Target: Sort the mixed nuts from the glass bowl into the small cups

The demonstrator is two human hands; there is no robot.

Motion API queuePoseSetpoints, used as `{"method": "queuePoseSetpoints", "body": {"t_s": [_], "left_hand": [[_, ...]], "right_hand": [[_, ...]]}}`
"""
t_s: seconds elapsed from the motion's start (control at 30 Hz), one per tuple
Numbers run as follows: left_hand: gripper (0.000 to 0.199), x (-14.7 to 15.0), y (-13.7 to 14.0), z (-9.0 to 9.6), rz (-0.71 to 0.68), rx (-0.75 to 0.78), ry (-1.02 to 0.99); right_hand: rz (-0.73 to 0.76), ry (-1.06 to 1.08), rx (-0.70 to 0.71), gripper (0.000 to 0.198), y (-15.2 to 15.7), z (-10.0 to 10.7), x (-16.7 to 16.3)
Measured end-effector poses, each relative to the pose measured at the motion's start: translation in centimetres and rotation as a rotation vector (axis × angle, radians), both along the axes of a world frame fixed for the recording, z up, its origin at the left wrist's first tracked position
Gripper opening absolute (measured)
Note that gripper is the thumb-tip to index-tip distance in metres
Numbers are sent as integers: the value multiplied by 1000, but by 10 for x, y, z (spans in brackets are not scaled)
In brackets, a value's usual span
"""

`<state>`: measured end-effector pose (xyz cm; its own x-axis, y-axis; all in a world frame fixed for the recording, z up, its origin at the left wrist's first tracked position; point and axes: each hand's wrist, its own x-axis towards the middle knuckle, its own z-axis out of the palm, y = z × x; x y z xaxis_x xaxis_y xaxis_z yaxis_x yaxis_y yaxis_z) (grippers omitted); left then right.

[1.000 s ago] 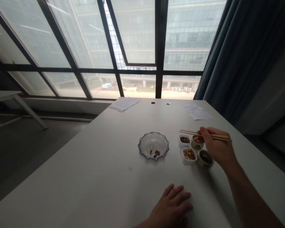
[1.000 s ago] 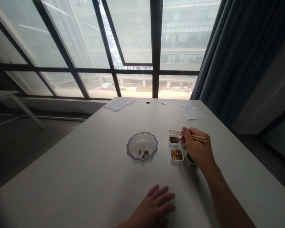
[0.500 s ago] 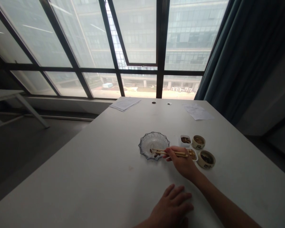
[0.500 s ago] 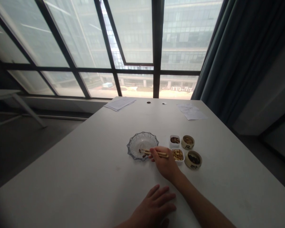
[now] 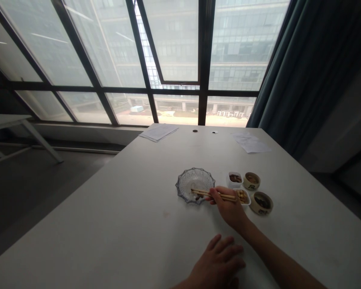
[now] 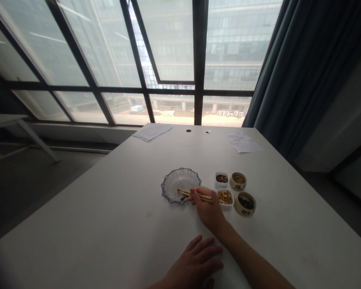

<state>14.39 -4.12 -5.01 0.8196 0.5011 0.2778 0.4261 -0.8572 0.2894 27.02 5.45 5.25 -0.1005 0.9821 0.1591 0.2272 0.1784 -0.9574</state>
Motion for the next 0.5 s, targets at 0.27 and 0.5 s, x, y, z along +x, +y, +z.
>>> {"method": "queuePoseSetpoints", "body": {"t_s": [0.27,0.5], "left_hand": [[28,0,0,-1,0,-2,1],[29,-1,0,-1,10,14,27]], "right_hand": [[-95,33,59,50,3,19,13],[-436,82,163,45,8,80,81]]}}
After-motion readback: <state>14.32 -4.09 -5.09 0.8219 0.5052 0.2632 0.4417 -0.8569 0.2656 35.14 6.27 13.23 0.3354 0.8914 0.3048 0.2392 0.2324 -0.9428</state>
